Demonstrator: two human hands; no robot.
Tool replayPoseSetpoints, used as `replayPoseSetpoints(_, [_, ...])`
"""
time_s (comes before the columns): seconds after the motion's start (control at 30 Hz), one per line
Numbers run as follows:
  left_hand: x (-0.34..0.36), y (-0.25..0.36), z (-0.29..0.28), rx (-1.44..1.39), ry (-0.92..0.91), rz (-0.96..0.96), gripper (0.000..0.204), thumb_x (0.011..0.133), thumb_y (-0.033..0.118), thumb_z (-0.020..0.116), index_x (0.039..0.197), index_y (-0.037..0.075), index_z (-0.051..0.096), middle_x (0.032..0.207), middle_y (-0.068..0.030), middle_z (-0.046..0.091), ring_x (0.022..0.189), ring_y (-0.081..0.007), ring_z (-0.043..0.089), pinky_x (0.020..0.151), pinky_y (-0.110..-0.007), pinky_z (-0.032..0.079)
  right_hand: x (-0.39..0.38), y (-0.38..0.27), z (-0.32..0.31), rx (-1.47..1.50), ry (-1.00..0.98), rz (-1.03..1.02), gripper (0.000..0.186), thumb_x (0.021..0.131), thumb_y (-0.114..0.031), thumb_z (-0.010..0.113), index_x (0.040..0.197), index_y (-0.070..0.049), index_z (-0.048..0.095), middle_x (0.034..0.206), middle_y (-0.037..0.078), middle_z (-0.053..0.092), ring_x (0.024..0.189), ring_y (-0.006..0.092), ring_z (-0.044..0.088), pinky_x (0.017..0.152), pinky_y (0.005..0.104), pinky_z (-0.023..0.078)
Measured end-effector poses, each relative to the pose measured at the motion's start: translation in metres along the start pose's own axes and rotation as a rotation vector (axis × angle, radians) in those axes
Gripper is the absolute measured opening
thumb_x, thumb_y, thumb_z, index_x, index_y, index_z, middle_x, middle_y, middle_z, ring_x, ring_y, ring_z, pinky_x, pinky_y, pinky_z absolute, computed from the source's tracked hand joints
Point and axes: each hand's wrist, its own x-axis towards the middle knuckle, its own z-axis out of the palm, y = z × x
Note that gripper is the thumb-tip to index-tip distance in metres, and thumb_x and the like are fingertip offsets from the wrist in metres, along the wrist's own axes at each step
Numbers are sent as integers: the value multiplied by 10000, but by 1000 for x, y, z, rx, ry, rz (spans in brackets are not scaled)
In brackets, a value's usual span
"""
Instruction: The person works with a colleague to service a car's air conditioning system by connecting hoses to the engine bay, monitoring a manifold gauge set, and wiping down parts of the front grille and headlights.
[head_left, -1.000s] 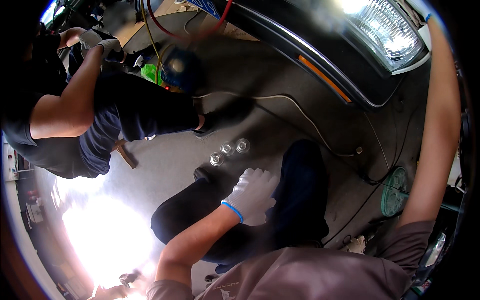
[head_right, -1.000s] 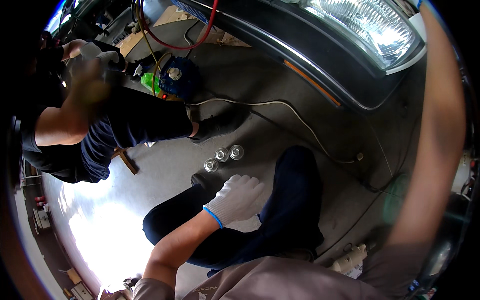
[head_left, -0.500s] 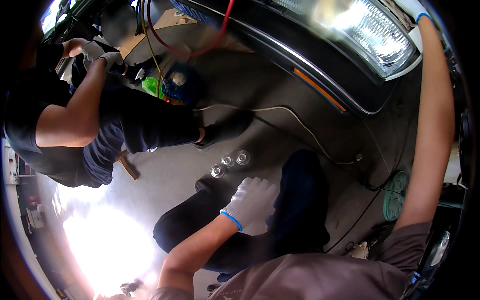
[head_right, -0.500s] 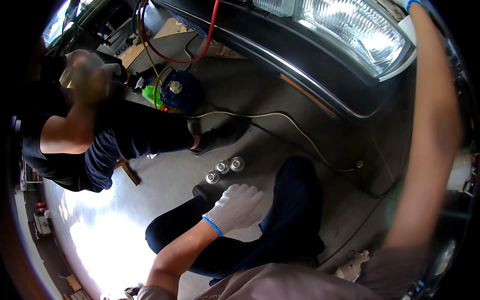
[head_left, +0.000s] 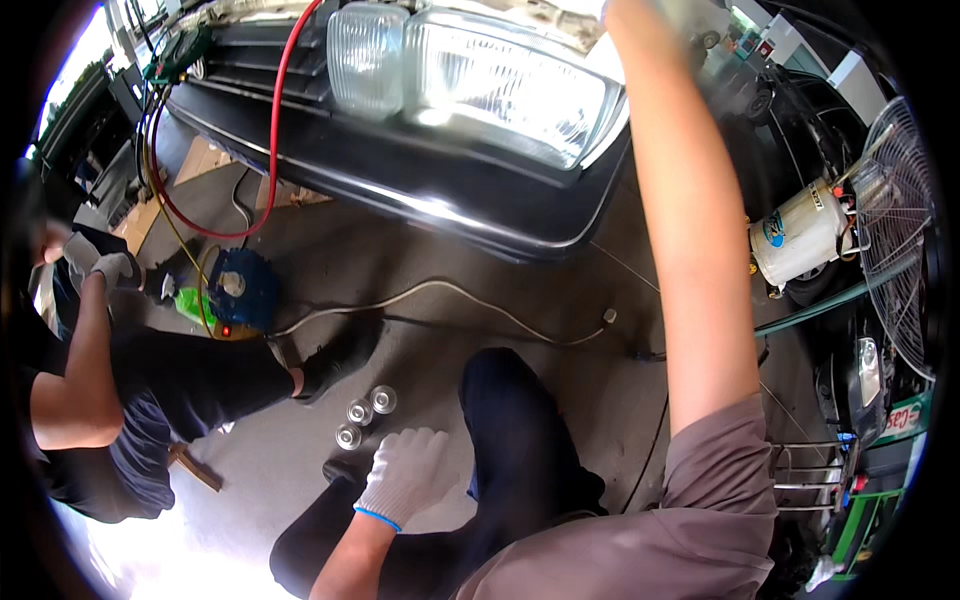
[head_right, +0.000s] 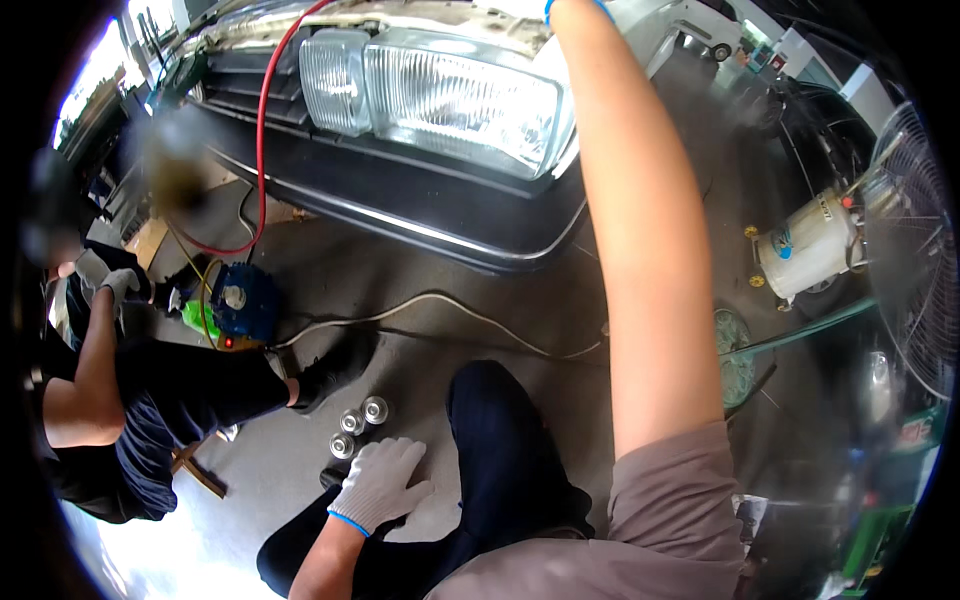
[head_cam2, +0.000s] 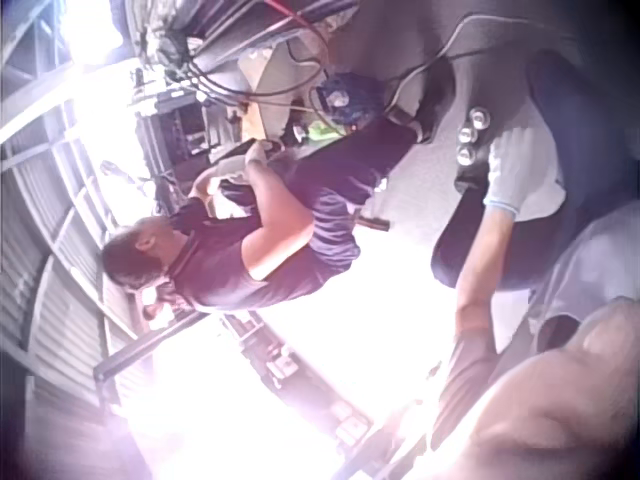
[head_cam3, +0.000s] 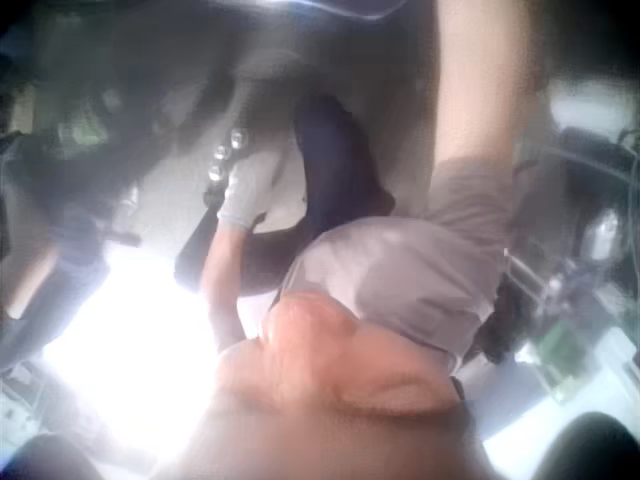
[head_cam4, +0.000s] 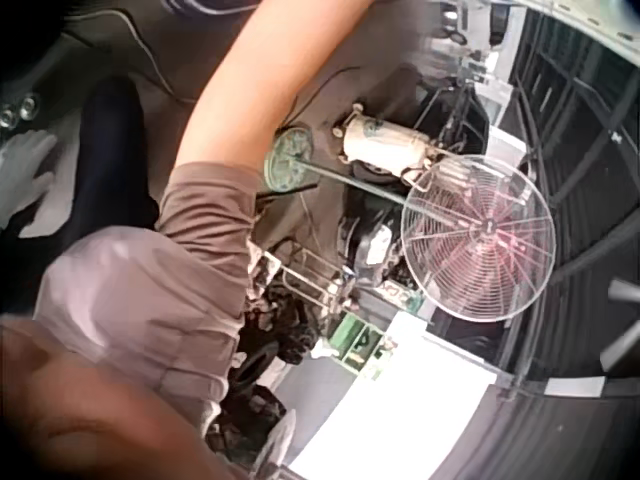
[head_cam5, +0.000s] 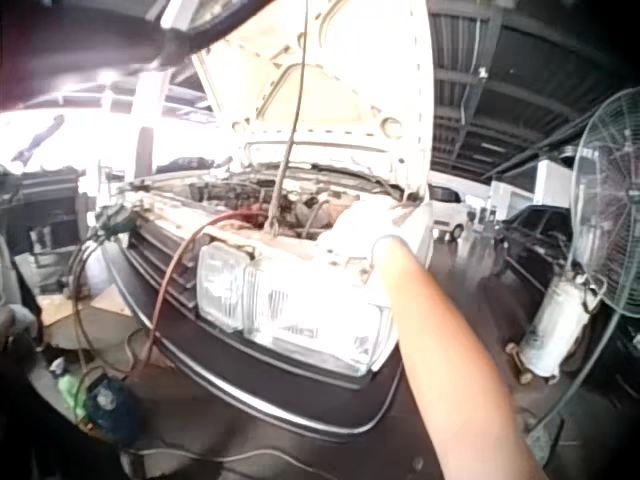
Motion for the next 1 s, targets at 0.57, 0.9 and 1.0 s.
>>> replayPoseSetpoints(0.57, [-5, -8, 7, 20, -60, -27, 520, 934, 426, 774, 1300, 69, 682, 1162, -161, 739, 1135, -390, 711, 974, -519, 560, 29, 20, 55, 236, 346, -26, 675, 855, -575, 844, 971, 88, 791, 961, 249, 792, 936, 384, 783, 907, 471, 628])
replayPoseSetpoints(0.9, [0, -9, 7, 45, -33, 1, 541, 939, 436, 768, 1323, 64, 685, 1173, -141, 735, 1122, -363, 717, 965, -500, 572, 14, 26, 28, 134, 166, 58, 555, 1066, -540, 540, 1185, -99, 857, 1228, 147, 812, 1345, 371, 655, 1082, 544, 558])
replayPoseSetpoints(1.0, [-2, 1, -12, 47, -41, -6, 540, 929, 452, 773, 1299, 68, 689, 1182, -150, 745, 1119, -372, 726, 957, -506, 581, 5, 18, 16, 93, 198, 56, 504, 985, -506, 712, 968, -20, 846, 1167, 234, 766, 1168, 381, 723, 1017, 474, 567])
